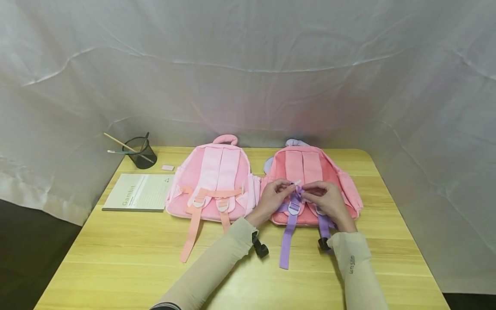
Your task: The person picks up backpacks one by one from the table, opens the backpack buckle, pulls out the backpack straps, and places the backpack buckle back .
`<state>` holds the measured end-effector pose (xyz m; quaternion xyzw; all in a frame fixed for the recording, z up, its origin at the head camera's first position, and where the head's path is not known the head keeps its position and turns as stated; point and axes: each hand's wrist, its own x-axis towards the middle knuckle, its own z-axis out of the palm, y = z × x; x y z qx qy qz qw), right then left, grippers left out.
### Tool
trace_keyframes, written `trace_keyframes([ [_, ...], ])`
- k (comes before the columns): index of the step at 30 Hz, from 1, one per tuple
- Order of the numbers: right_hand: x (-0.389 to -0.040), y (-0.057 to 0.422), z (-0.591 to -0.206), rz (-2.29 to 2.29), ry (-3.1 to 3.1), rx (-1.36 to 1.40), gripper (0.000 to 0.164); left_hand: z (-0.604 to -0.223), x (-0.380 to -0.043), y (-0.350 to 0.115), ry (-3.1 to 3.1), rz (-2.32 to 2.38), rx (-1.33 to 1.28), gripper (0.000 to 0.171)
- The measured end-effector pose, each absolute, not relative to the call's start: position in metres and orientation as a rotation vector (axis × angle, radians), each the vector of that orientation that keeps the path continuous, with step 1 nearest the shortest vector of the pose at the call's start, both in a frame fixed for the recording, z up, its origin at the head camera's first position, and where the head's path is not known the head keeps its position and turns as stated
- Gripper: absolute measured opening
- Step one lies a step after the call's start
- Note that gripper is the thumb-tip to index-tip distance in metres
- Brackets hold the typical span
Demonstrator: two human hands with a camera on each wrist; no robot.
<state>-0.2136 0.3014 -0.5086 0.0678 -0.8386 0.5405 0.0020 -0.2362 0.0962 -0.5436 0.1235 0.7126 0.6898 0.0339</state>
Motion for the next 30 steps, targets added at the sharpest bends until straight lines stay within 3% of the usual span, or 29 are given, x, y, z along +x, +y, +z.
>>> trace_keyframes([
  [7, -0.2140, 0.2988, -0.5081, 1.564, -2.663, 0.173, 0.033, -0.5427, -0.2347, 0.0965, 2.248, 2.063, 0.374, 0.027],
  [18, -0.2157, 0.2923, -0.5084, 1.824, -2.466, 0.219, 0.037, -0.5408, -0.2342, 0.0967, 2.336, 1.978, 0.371, 0.029],
  [30, -0.2157, 0.2927, -0.5098, 1.734, -2.510, 0.209, 0.036, -0.5447, -0.2365, 0.0959, 2.375, 1.940, 0.419, 0.027],
])
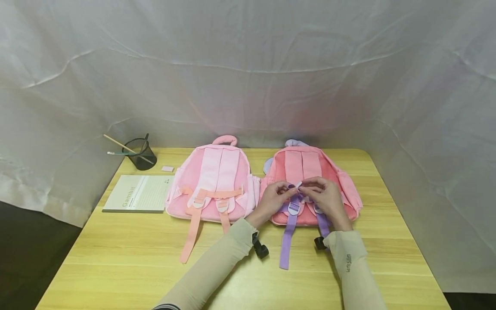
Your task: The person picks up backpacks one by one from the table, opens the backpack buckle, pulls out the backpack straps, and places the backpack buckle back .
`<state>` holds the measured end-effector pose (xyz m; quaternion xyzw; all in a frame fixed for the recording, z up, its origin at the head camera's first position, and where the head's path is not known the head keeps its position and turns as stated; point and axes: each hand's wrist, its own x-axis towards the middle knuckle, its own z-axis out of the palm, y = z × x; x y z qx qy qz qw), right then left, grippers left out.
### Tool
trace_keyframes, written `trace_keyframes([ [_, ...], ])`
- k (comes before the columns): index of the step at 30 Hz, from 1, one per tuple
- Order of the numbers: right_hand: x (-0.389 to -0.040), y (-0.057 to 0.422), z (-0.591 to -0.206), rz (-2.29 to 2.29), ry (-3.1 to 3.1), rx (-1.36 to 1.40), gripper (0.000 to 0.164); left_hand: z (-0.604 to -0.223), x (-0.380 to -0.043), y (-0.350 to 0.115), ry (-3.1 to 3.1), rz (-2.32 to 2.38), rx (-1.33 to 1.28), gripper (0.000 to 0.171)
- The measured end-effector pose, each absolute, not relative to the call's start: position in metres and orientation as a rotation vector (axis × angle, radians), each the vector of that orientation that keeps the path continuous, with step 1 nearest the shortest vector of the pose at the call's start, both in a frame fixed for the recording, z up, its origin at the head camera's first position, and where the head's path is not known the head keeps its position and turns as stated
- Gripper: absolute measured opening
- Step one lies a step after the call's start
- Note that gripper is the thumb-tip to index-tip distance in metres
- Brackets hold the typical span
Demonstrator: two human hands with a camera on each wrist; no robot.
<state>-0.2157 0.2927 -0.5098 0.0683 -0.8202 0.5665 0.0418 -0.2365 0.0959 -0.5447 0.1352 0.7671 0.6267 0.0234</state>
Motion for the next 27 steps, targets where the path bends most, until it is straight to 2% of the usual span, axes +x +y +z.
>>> trace_keyframes([
  [11, -0.2156, 0.2964, -0.5088, 1.672, -2.543, 0.302, 0.033, -0.5434, -0.2367, 0.0949, 2.422, 1.852, 0.429, 0.029],
  [19, -0.2151, 0.2941, -0.5046, 1.687, -2.531, 0.206, 0.033, -0.5435, -0.2317, 0.0977, 2.368, 1.940, 0.446, 0.031],
  [27, -0.2175, 0.2925, -0.5047, 1.706, -2.514, 0.196, 0.034, -0.5444, -0.2285, 0.1047, 2.592, 1.844, 0.378, 0.027],
])
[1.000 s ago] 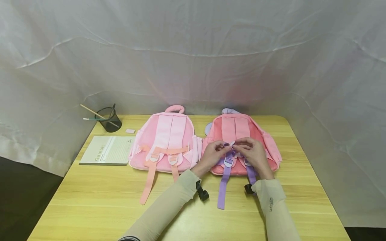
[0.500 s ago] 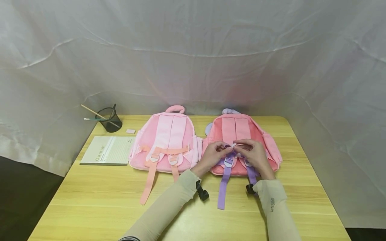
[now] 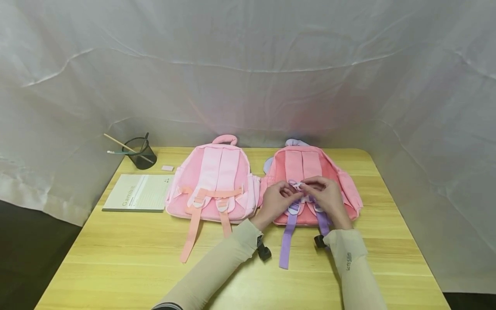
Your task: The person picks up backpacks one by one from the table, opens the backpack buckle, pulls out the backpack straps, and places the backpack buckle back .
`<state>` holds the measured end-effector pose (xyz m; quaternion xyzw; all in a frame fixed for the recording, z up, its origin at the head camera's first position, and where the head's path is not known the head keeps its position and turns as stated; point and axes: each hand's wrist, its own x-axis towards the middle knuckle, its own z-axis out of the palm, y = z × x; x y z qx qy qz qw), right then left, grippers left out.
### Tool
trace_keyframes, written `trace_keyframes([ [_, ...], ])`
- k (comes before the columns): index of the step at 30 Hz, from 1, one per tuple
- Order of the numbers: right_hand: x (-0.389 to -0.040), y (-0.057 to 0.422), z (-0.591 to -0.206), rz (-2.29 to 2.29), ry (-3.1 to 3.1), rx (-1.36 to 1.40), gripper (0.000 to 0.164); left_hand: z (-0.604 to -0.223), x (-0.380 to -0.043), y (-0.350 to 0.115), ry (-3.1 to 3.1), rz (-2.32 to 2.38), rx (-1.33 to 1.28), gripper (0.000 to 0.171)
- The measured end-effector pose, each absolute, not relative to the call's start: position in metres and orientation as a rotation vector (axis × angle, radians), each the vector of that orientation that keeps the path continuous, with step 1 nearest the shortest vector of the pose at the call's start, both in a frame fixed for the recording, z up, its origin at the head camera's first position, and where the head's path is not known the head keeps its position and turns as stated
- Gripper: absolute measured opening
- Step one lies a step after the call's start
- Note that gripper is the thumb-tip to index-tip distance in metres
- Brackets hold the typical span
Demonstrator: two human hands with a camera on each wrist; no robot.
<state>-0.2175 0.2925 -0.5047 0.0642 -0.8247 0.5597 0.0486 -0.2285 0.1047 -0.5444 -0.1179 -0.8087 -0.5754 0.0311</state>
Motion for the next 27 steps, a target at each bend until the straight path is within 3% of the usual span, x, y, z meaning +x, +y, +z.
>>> trace_keyframes([
  [12, -0.2168, 0.2929, -0.5064, 1.745, -2.495, 0.138, 0.035, -0.5471, -0.2320, 0.1031, -2.456, -1.750, -0.441, 0.009],
  [27, -0.2184, 0.2922, -0.5054, 1.771, -2.429, 0.029, 0.036, -0.5432, -0.2292, 0.0995, -2.561, -1.628, -0.557, 0.013],
])
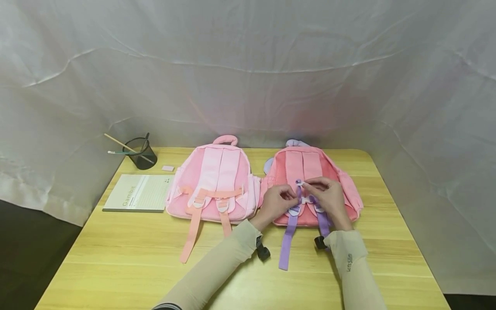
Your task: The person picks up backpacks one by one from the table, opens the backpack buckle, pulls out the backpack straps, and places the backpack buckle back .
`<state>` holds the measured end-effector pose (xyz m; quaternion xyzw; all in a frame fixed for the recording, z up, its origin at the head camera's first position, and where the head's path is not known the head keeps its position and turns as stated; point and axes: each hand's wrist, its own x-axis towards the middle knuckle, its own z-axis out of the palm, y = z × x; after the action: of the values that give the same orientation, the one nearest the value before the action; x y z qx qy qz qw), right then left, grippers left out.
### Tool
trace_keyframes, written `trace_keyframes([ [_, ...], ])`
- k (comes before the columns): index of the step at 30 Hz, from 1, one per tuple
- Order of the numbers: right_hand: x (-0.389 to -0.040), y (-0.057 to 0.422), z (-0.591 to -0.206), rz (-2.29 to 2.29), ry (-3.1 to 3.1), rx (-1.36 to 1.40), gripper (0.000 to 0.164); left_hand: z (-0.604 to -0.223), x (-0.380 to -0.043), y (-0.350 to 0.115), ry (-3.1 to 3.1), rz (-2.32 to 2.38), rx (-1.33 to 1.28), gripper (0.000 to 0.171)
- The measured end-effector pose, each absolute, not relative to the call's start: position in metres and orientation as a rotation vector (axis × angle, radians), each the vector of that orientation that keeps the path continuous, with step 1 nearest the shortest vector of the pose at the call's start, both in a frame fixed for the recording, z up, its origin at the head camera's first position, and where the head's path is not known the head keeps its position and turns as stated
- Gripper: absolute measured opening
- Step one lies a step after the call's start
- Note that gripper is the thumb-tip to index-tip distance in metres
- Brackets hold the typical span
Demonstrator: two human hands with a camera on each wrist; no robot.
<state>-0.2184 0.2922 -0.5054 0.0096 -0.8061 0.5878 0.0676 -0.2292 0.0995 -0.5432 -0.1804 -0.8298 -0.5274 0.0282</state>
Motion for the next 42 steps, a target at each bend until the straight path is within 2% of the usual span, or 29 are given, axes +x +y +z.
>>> trace_keyframes([
  [6, -0.2163, 0.2900, -0.5021, 1.754, -2.387, 0.024, 0.036, -0.5441, -0.2285, 0.0976, -2.580, -1.555, -0.616, 0.013],
  [14, -0.2164, 0.2899, -0.5034, 1.818, -2.370, 0.082, 0.032, -0.5428, -0.2278, 0.0996, -2.559, -1.597, -0.562, 0.017],
  [21, -0.2159, 0.2899, -0.5038, 1.799, -2.420, 0.079, 0.036, -0.5407, -0.2278, 0.1025, -2.583, -1.390, -0.535, 0.008],
  [42, -0.2189, 0.2896, -0.5046, 1.788, -2.401, -0.035, 0.041, -0.5471, -0.2319, 0.0978, -2.540, -1.445, -0.701, 0.008],
])
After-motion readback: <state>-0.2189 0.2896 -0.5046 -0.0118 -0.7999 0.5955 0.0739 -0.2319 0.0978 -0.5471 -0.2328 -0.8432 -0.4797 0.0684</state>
